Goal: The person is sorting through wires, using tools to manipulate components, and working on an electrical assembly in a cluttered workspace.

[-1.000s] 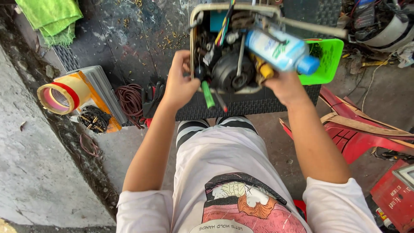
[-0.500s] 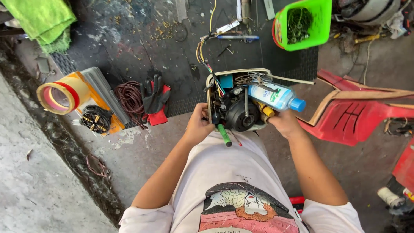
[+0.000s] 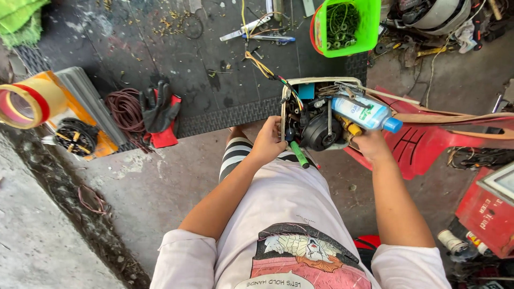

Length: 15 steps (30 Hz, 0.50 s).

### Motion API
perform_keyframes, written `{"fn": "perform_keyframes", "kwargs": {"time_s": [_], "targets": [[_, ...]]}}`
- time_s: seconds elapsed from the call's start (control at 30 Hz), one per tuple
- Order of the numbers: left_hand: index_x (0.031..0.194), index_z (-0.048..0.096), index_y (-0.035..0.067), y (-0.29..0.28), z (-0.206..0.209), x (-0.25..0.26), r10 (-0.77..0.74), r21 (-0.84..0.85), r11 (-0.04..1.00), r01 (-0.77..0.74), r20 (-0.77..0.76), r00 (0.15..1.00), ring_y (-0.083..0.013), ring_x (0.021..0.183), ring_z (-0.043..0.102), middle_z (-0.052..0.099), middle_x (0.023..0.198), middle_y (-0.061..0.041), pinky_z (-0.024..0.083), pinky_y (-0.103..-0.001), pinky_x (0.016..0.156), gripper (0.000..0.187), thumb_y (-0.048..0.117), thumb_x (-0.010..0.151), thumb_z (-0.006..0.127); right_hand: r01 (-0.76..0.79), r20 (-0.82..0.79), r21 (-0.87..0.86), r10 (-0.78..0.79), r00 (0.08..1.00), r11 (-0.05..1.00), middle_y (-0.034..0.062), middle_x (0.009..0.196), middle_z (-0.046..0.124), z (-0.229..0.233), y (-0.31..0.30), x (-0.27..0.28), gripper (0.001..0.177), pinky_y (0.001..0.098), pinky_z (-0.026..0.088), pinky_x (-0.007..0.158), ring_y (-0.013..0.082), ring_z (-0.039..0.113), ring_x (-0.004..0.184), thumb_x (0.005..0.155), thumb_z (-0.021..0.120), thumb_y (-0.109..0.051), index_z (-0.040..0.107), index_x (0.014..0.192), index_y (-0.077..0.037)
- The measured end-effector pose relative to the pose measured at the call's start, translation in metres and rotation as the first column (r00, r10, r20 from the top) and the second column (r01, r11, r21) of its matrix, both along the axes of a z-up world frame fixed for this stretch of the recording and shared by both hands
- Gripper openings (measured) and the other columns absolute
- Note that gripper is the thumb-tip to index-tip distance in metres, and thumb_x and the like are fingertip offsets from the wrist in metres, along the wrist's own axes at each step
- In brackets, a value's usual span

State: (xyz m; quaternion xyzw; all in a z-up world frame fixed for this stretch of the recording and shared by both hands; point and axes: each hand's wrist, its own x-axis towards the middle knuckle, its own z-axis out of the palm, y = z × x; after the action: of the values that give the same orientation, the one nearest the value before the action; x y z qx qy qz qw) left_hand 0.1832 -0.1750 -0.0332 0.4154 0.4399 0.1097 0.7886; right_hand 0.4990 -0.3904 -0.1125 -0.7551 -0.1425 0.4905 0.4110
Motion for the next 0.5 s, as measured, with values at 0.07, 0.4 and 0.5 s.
{"fn": "perform_keyframes", "kwargs": {"time_s": [0.07,0.4,0.5], "targets": [[0.131,0.046,-0.005,0.002,0.004,0.024,0.021,0.015,1.0,-0.021,0.009,1.0,-0.0229,0.098,0.057,0.047,0.097,-0.01,0.058,-0.044,0.088,0.056,-0.015,0.078,0.06,-0.064,0.029,-0.008,0.064,0.997,0.998,0.012,0.114,0.059,-0.008,0.004,0.028,0.07,0.0378,0.051,0.087,0.0278,0.056,0.098,0.065,0.052,0.026,0.059,0.132,0.008],[0.134,0.045,-0.005,-0.008,-0.014,0.086,0.111,0.06,0.992,-0.109,-0.032,0.993,-0.0309,0.102,0.062,0.048,0.098,-0.013,0.059,-0.05,0.091,0.056,-0.014,0.081,0.061,-0.212,0.047,-0.057,0.215,0.975,0.976,0.0182,0.123,0.06,-0.03,0.038,0.119,0.068,0.0424,0.049,0.092,0.0304,0.058,0.106,0.071,0.057,0.024,0.056,0.137,0.008],[0.133,0.045,-0.004,-0.007,-0.017,0.093,0.144,0.064,0.988,-0.141,-0.036,0.989,-0.0307,0.101,0.062,0.048,0.099,-0.013,0.059,-0.049,0.091,0.055,-0.014,0.081,0.061,-0.223,0.025,-0.015,0.223,0.975,0.975,0.0171,0.123,0.056,-0.015,0.06,0.113,0.069,0.0445,0.047,0.096,0.0273,0.053,0.108,0.071,0.058,0.024,0.053,0.138,0.011]]}}
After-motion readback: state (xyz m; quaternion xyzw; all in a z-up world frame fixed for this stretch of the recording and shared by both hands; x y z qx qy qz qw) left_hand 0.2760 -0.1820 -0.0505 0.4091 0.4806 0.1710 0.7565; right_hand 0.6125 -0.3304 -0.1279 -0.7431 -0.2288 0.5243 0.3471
